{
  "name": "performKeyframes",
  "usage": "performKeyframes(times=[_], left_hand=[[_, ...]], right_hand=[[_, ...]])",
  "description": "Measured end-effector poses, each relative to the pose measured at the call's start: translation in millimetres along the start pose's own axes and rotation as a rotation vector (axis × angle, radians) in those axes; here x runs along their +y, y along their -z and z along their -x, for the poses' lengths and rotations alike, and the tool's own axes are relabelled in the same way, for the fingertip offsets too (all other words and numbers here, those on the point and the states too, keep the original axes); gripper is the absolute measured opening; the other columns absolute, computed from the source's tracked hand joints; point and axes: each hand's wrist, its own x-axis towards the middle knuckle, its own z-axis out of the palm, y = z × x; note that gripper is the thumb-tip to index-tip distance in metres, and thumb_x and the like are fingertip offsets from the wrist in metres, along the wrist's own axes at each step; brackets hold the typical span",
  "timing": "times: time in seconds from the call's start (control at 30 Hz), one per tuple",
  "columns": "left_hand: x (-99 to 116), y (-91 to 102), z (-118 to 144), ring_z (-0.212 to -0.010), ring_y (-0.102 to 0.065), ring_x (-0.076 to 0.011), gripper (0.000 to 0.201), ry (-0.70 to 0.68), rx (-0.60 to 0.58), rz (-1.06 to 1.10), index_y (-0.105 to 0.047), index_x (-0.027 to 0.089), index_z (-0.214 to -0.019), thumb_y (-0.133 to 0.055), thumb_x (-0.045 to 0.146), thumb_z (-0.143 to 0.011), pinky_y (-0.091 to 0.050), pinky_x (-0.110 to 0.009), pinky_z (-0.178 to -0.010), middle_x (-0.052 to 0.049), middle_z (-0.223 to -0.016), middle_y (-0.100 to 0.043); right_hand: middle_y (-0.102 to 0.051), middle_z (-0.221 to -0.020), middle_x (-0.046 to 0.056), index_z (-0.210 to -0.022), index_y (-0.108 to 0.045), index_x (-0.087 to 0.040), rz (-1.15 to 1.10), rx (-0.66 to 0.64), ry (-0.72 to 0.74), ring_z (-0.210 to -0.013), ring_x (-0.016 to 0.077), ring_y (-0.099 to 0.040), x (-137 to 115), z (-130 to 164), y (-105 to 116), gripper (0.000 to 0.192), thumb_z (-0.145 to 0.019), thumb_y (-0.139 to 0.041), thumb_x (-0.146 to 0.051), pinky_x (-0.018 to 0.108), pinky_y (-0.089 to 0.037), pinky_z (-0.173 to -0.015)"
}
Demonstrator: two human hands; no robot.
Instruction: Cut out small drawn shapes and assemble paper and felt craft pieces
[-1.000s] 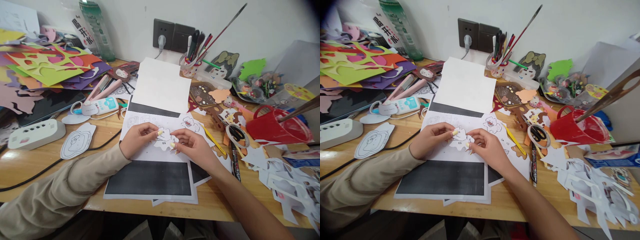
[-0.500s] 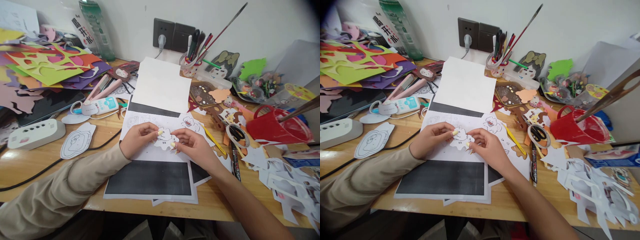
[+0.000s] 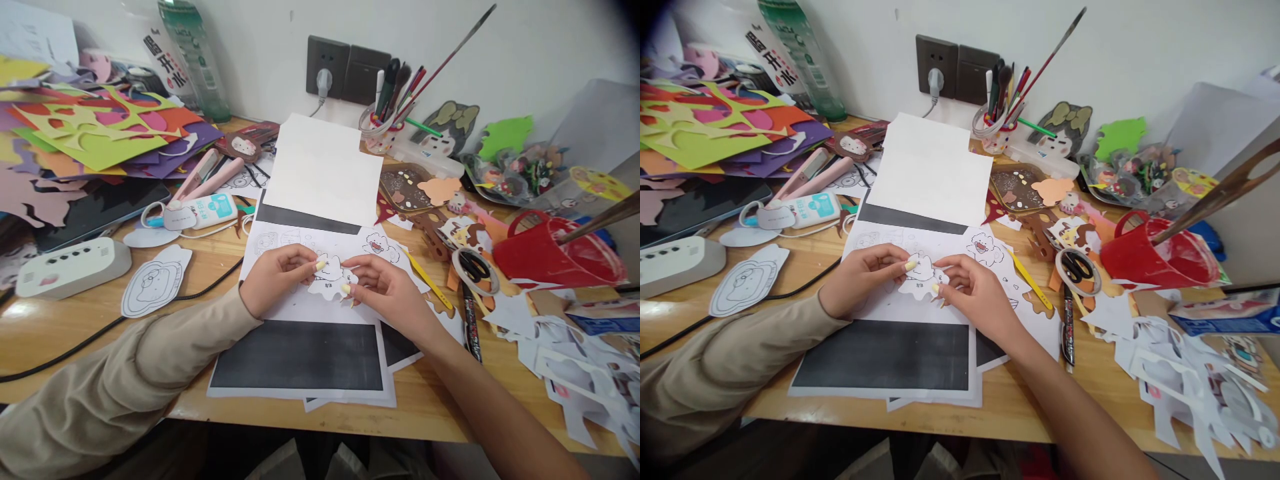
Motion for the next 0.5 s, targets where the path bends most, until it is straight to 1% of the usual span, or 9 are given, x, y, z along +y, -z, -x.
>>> performKeyframes(times=[0.23, 0.5], left_hand=[[-0.1, -0.5, -1.2, -0.054, -0.048, -0.0047, 0.017, 0.005, -0.003, 0.030, -0.055, 0.012, -0.075, -0.059, 0.026, -0.067, -0.040, -0.014, -0.053, 0.003, -0.057, -0.053], [0.3, 0.3, -0.1, -0.055, -0.049, -0.0043, 0.015, 0.023, -0.030, 0.056, -0.055, 0.011, -0.073, -0.058, 0.025, -0.068, -0.041, -0.013, -0.054, 0.003, -0.058, -0.054]], right_hand=[[-0.057, -0.078, -0.001, -0.099, -0.046, -0.021, -0.042, -0.032, 0.006, -0.064, 0.0088, -0.056, 1.9, 0.8, 0.8, 0.028, -0.072, -0.051, -0.014, 0.022, -0.049, -0.061], [-0.057, -0.076, -0.002, -0.096, -0.047, -0.020, -0.002, -0.002, 0.005, -0.060, 0.0064, -0.055, -0.5, 2.0, 1.2, 0.026, -0.071, -0.052, -0.013, 0.020, -0.048, -0.060]])
